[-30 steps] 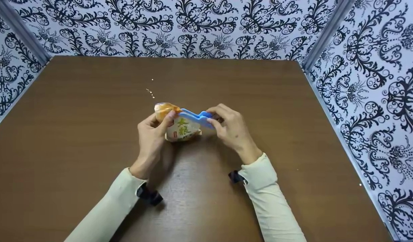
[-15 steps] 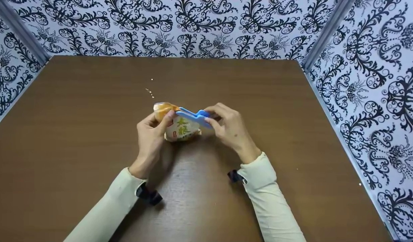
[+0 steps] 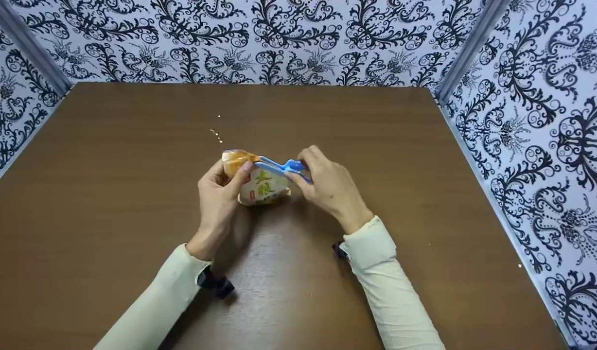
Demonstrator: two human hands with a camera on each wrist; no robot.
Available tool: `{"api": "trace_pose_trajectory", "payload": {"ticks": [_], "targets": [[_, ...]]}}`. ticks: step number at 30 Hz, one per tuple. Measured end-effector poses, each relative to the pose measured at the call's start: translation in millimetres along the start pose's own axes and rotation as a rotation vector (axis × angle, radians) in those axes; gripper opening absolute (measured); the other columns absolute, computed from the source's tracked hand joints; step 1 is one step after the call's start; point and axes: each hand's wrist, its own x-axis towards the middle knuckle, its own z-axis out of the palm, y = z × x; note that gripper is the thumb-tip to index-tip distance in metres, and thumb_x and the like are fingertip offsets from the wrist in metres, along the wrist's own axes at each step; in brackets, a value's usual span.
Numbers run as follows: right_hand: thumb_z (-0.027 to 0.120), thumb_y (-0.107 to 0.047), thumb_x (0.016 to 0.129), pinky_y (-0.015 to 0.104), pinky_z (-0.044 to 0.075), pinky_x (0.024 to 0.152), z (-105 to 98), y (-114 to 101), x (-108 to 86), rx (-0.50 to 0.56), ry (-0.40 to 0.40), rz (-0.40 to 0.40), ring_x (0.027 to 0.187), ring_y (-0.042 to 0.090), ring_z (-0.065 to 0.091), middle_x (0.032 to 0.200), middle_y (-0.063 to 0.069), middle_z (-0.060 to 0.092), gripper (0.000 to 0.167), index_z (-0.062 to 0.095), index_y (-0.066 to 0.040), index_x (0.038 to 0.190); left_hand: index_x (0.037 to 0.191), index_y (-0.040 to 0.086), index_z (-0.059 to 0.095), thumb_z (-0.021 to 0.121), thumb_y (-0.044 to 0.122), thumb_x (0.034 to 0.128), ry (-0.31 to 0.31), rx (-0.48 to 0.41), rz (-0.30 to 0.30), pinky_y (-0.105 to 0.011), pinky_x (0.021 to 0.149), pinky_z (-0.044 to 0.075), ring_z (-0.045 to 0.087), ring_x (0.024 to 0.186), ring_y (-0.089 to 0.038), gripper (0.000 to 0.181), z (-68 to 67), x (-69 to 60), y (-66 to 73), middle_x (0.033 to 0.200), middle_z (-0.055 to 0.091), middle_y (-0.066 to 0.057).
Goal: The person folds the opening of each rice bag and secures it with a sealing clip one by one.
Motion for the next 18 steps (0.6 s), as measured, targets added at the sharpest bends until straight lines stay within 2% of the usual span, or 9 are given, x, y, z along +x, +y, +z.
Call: {"api": "trace_pose_trajectory", "payload": {"ticks": [4, 7, 10, 14, 18], "targets": [[0.073, -0.045, 0.097, 0.037, 0.049, 0.06, -4.1, 5.4, 1.3, -0.225, -0.026, -0.064, 0.067, 0.021, 0.056, 0.09, 0.006, 0.062, 0.036, 0.061, -0.012, 0.103, 0.105, 0.002, 0.075, 0.08, 0.014, 0.0921, -0.01, 0.003, 0.009, -0.031, 0.072, 0.061, 0.073, 0.081, -0.014, 0.018, 1.0, 1.1, -0.2, 0.095, 0.077, -0.011], [0.072, -0.048, 0.097, 0.038, 0.047, 0.055, -6.0, 8.5, 1.1, -0.308, -0.042, -0.118, 0.062, 0.019, 0.05, 0.085, 0.005, 0.057, 0.037, 0.06, -0.012, 0.098, 0.105, 0.002, 0.075, 0.08, 0.014, 0.0922, -0.023, 0.003, 0.012, -0.031, 0.073, 0.061, 0.072, 0.082, -0.013, 0.019, 2.0, 1.6, -0.1, 0.096, 0.077, -0.011], [0.071, -0.047, 0.097, 0.037, 0.044, 0.054, -5.9, 10.5, 2.8, -0.323, -0.055, -0.153, 0.061, 0.018, 0.046, 0.081, 0.003, 0.053, 0.037, 0.06, -0.012, 0.095, 0.106, 0.002, 0.075, 0.08, 0.014, 0.0921, -0.027, 0.002, 0.004, -0.029, 0.072, 0.061, 0.072, 0.081, -0.012, 0.019, 1.5, 1.7, 0.0, 0.096, 0.077, -0.01], [0.071, -0.046, 0.097, 0.032, 0.039, 0.055, -4.2, 10.5, 6.2, -0.289, -0.067, -0.171, 0.061, 0.016, 0.044, 0.077, 0.001, 0.052, 0.036, 0.059, -0.013, 0.091, 0.105, 0.001, 0.074, 0.08, 0.014, 0.0925, -0.024, 0.011, 0.001, -0.025, 0.066, 0.058, 0.07, 0.078, -0.011, 0.019, -1.5, 1.7, -0.5, 0.093, 0.076, -0.01], [0.074, -0.042, 0.096, 0.028, 0.035, 0.056, -1.8, 10.8, 7.3, -0.261, -0.041, -0.199, 0.06, 0.013, 0.041, 0.073, 0.0, 0.05, 0.034, 0.057, -0.014, 0.086, 0.108, -0.002, 0.072, 0.077, 0.008, 0.0925, -0.025, 0.018, 0.018, -0.024, 0.07, 0.059, 0.07, 0.081, -0.011, 0.019, -3.6, 1.0, -1.1, 0.098, 0.076, -0.014]]}}
